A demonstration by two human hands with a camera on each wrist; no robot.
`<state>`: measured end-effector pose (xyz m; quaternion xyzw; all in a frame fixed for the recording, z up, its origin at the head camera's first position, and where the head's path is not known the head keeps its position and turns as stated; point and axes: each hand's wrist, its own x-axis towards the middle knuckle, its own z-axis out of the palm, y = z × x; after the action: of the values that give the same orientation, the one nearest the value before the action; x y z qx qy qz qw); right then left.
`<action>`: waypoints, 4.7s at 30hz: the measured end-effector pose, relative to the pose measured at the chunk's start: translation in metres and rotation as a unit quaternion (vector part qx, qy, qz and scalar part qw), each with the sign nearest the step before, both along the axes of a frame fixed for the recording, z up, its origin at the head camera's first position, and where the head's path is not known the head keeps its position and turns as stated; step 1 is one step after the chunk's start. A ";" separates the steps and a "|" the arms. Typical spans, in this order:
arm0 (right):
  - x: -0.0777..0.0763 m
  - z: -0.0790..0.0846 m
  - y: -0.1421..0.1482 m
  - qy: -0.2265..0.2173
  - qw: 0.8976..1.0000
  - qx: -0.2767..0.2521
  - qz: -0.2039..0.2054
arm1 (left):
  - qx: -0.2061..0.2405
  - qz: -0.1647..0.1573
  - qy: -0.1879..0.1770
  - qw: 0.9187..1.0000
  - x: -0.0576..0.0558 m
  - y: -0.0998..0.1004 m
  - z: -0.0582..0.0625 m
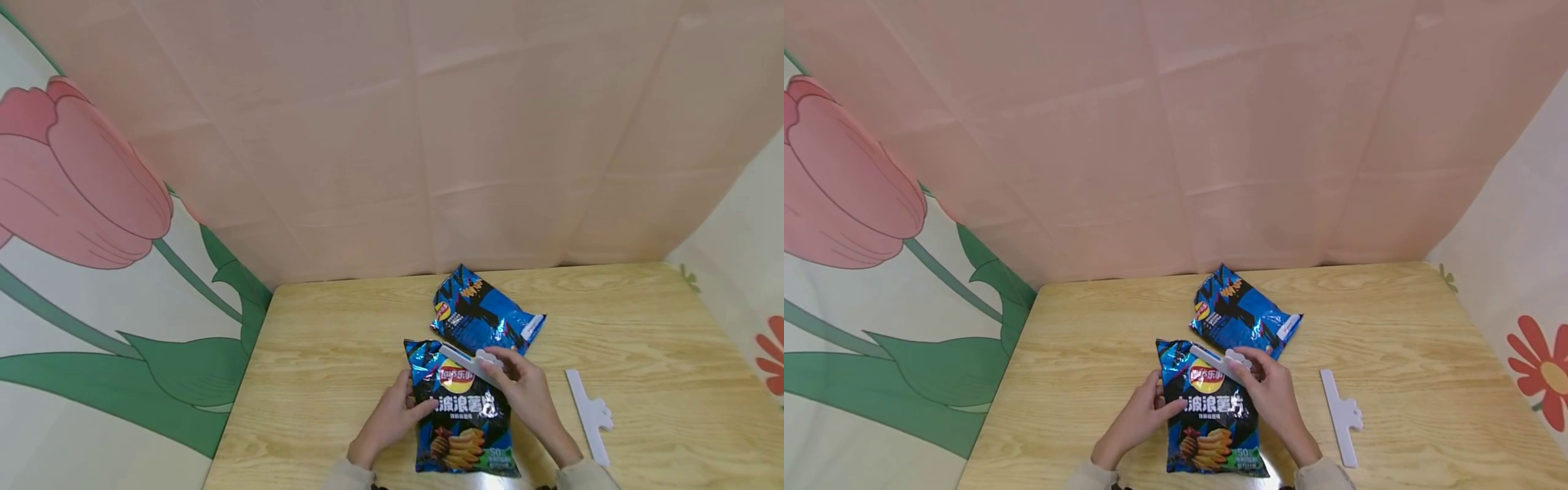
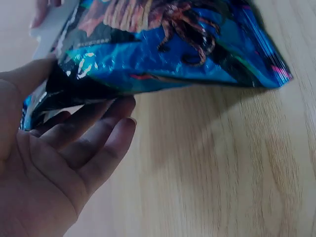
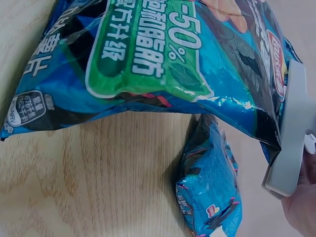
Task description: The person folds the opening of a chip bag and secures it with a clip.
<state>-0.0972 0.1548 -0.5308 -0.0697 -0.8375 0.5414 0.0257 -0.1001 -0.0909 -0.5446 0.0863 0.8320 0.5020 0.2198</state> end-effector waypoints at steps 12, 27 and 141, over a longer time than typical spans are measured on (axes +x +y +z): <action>-0.004 -0.001 0.005 0.008 1.000 0.012 0.021 | -0.017 -0.002 0.033 0.999 0.001 0.001 0.006; -0.014 -0.001 0.005 0.038 0.997 0.052 0.051 | 0.021 0.052 0.009 0.998 -0.001 -0.001 0.010; -0.068 -0.069 0.033 0.062 0.946 0.305 0.089 | -0.090 0.348 0.118 0.926 -0.116 -0.121 -0.016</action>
<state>-0.1652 0.1875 -0.6001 0.0498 -0.9621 0.2634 0.0492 -0.2157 -0.2119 -0.5606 -0.1700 0.8714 0.4560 -0.0617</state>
